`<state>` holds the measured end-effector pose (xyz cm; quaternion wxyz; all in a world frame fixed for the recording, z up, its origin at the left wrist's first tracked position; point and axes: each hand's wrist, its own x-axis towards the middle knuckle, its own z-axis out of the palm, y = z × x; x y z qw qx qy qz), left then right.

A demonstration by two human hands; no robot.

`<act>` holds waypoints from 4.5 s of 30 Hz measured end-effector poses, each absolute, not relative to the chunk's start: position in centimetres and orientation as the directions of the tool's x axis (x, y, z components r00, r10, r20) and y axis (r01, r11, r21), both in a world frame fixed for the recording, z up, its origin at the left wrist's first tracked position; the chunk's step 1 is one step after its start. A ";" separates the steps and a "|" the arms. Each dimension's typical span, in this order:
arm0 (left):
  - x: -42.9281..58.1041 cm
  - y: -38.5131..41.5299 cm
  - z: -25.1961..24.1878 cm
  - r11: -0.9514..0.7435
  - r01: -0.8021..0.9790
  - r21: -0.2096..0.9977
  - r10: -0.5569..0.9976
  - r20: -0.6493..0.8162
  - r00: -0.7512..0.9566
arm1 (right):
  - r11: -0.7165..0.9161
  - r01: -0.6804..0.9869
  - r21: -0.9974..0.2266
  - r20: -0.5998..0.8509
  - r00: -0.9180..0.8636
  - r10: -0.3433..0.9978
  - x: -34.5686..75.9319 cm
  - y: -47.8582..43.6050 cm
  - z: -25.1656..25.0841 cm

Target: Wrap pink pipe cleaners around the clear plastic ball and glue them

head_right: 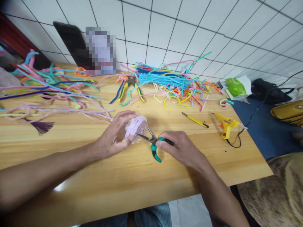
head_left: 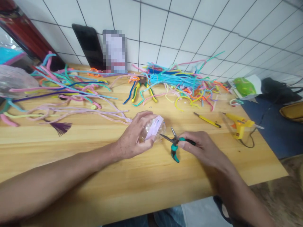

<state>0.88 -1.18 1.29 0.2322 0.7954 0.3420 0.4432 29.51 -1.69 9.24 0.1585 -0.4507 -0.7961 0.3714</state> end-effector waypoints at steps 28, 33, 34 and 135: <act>1.0 -1.2 1.2 -0.665 0.323 0.673 0.744 0.562 0.361 | 0.269 0.606 -0.749 -0.149 -0.549 0.822 29.1 -1.3 9.1; 1.0 -1.2 1.3 -0.658 0.331 0.677 0.750 0.551 0.365 | 0.282 0.606 -0.744 -0.146 -0.559 0.816 28.9 -1.3 9.1; 1.0 -1.3 1.3 -0.658 0.331 0.676 0.750 0.551 0.366 | 0.284 0.608 -0.742 -0.145 -0.558 0.817 28.9 -1.3 9.1; 2.5 -1.1 1.0 -0.590 0.344 0.730 0.804 0.494 0.331 | 0.508 0.813 -0.284 -0.008 -0.532 0.847 22.7 10.8 12.7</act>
